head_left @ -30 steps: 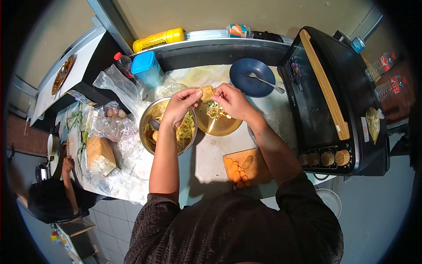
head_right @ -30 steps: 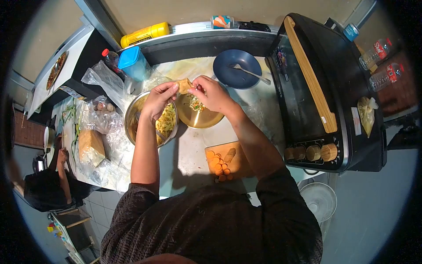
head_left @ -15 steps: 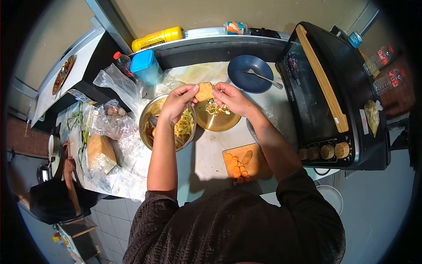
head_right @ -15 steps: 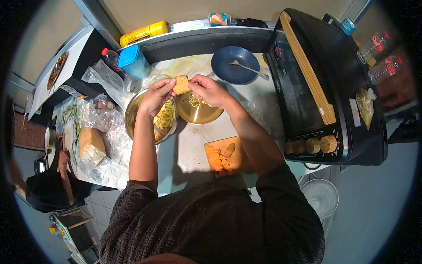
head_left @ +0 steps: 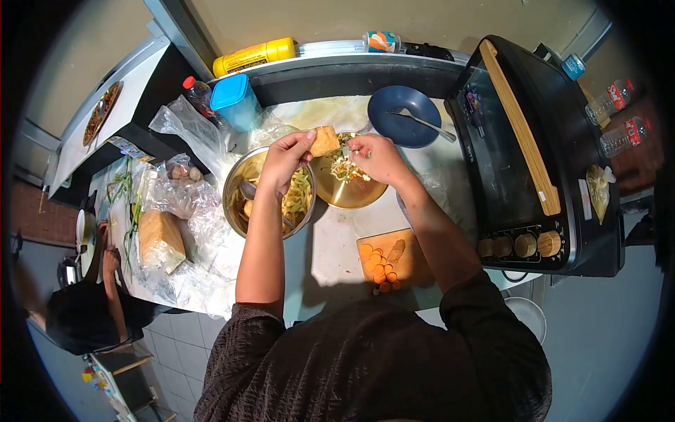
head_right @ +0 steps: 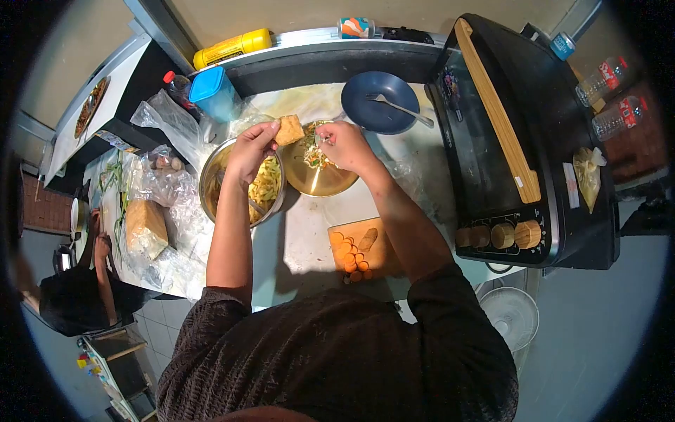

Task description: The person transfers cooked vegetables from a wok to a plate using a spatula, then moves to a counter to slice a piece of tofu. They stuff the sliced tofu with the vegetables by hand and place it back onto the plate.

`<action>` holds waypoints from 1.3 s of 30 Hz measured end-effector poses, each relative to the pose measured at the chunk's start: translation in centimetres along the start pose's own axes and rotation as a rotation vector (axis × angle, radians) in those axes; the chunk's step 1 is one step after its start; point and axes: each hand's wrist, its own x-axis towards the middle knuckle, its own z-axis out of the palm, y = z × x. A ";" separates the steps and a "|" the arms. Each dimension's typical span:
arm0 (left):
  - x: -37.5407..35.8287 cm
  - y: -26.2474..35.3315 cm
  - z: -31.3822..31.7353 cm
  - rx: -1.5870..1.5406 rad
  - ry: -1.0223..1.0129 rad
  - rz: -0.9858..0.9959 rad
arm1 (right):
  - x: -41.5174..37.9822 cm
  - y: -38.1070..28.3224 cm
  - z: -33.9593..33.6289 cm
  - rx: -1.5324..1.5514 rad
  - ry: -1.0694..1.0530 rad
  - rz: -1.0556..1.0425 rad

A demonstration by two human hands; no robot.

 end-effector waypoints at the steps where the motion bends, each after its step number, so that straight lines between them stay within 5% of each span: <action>1: 0.0 0.1 0.1 0.014 -0.001 0.004 | 0.2 -0.4 0.0 0.082 0.027 -0.023; 5: 0.2 -0.2 0.5 0.009 -0.010 0.005 | 0.0 -1.8 -0.2 0.375 0.001 -0.168; 12: 0.2 -0.3 1.6 0.032 -0.033 0.003 | 0.6 -0.5 1.2 0.428 -0.031 -0.232; 32: -0.6 0.5 2.4 0.163 -0.046 0.074 | -0.1 -2.9 -0.3 -0.011 0.080 -0.453; 39: -0.6 0.9 2.7 0.195 -0.042 0.128 | -0.1 -4.1 -0.9 -0.015 0.045 -0.357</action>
